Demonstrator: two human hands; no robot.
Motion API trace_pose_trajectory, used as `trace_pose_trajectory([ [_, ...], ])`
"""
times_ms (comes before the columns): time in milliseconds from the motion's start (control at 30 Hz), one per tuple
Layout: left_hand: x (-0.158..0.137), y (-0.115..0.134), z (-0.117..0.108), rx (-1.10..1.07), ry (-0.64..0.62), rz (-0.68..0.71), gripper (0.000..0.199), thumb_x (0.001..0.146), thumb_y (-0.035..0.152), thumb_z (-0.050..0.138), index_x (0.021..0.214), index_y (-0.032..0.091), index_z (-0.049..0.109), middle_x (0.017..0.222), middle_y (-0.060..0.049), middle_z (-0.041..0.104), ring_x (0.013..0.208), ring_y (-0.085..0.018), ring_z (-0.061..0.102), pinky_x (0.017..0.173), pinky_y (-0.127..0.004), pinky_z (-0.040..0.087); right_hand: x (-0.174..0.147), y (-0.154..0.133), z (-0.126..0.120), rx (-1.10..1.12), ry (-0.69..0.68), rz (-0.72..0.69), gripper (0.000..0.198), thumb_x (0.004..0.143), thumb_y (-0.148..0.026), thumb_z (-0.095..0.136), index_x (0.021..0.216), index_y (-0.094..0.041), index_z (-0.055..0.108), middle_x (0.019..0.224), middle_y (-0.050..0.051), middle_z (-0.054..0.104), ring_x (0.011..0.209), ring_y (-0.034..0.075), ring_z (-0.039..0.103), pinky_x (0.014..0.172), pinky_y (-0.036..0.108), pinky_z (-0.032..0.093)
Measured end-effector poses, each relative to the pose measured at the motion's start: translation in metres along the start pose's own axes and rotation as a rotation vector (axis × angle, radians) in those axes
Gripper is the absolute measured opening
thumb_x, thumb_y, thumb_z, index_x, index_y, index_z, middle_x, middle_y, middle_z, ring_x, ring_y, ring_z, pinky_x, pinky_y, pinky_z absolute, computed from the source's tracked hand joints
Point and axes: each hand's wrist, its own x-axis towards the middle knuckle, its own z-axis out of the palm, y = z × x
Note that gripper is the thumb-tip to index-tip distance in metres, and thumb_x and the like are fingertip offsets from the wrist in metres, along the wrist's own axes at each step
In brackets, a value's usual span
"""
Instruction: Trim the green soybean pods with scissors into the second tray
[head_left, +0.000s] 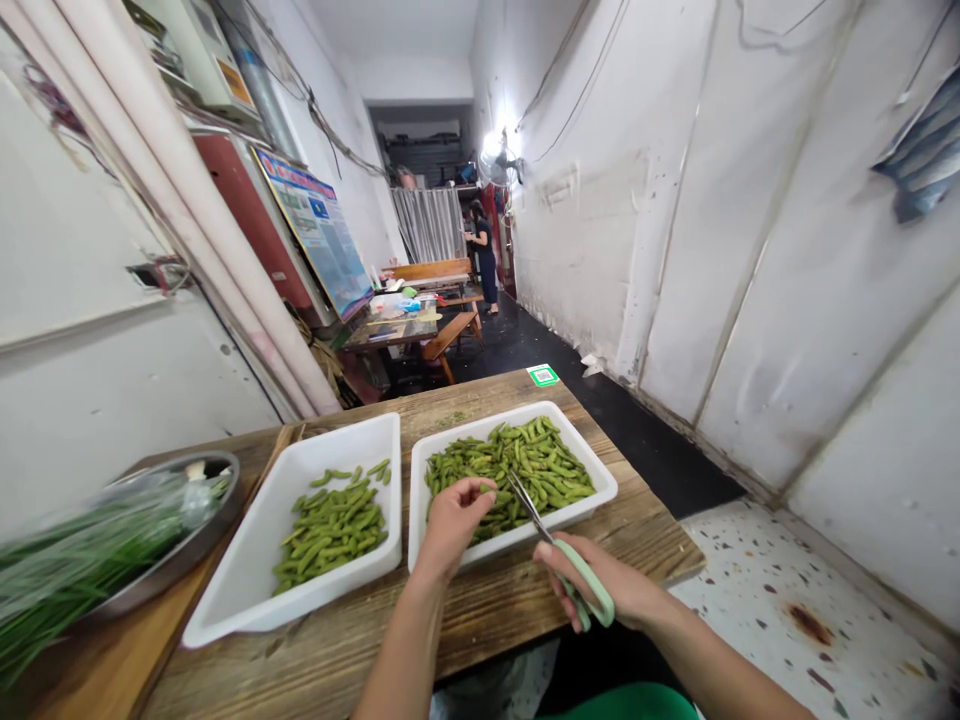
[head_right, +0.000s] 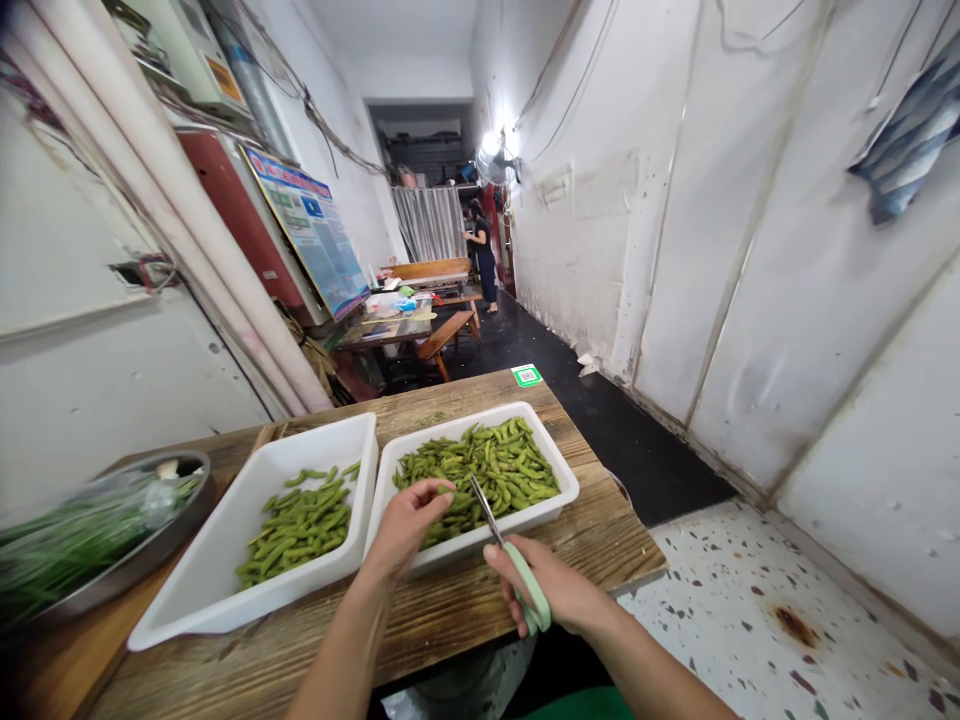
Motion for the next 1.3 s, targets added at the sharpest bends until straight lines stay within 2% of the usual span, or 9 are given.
trace_pose_trajectory([
  [200,-0.003,0.010,0.000,-0.295,-0.054,-0.018,0.032,0.070,0.041,0.062,0.091,0.016,0.061,0.090,-0.004,0.063,0.077,-0.014,0.058,0.074,-0.030,0.047,0.001,0.006,0.001,-0.033,0.032,-0.051,0.042,0.077,-0.060,0.048,0.077,-0.018,0.042,0.058,-0.007,0.043,0.038,0.004,0.042,0.035,0.016,0.038],
  [300,-0.004,0.013,0.002,-0.261,-0.040,0.001,0.040,0.071,0.040,0.060,0.104,0.017,0.057,0.079,-0.002,0.062,0.074,-0.013,0.058,0.074,-0.030,0.047,0.002,0.006,-0.001,-0.064,0.072,-0.079,0.040,0.078,-0.058,0.048,0.083,-0.019,0.045,0.056,-0.007,0.041,0.039,0.005,0.042,0.036,0.017,0.039],
  [367,-0.005,0.013,0.005,-0.192,-0.017,0.002,0.045,0.069,0.040,0.062,0.107,0.016,0.057,0.072,0.000,0.061,0.070,-0.013,0.057,0.070,-0.028,0.047,0.000,0.002,-0.003,-0.100,0.088,-0.089,0.040,0.079,-0.058,0.047,0.088,-0.019,0.048,0.056,-0.007,0.041,0.040,0.006,0.042,0.037,0.018,0.039],
  [533,-0.007,0.010,0.010,-0.191,-0.002,-0.072,0.039,0.063,0.041,0.067,0.089,0.013,0.061,0.069,-0.001,0.062,0.064,-0.013,0.056,0.063,-0.027,0.048,-0.002,-0.013,-0.005,-0.196,0.082,-0.101,0.038,0.079,-0.056,0.049,0.090,-0.020,0.050,0.057,-0.006,0.042,0.040,0.006,0.042,0.037,0.017,0.037],
  [700,-0.010,0.011,0.011,-0.139,-0.023,-0.067,0.041,0.064,0.038,0.067,0.094,0.010,0.064,0.065,-0.001,0.061,0.060,-0.012,0.055,0.058,-0.024,0.047,-0.002,-0.019,-0.003,-0.214,0.030,-0.063,0.038,0.080,-0.056,0.048,0.089,-0.019,0.049,0.057,-0.005,0.043,0.039,0.005,0.042,0.036,0.015,0.036],
  [933,-0.012,0.017,0.012,-0.083,-0.044,-0.055,0.036,0.066,0.036,0.065,0.090,0.010,0.066,0.062,-0.001,0.060,0.054,-0.011,0.052,0.055,-0.023,0.044,0.000,-0.021,-0.003,-0.226,0.052,-0.024,0.040,0.079,-0.057,0.049,0.088,-0.018,0.051,0.055,-0.005,0.042,0.038,0.005,0.042,0.034,0.015,0.035],
  [1133,-0.012,0.019,0.014,-0.033,-0.092,-0.055,0.027,0.067,0.037,0.063,0.076,0.011,0.066,0.058,0.000,0.058,0.051,-0.010,0.050,0.052,-0.022,0.042,0.000,-0.024,-0.004,-0.287,0.073,-0.057,0.038,0.078,-0.054,0.050,0.082,-0.016,0.052,0.050,-0.006,0.040,0.037,0.006,0.040,0.036,0.017,0.034],
  [1300,-0.011,0.011,0.012,0.035,-0.130,-0.027,0.026,0.071,0.037,0.058,0.074,0.013,0.064,0.057,0.000,0.058,0.051,-0.011,0.050,0.052,-0.023,0.042,0.001,-0.024,-0.007,-0.426,0.133,-0.108,0.033,0.075,-0.047,0.057,0.070,-0.016,0.052,0.044,-0.005,0.039,0.042,0.008,0.040,0.043,0.019,0.033],
])
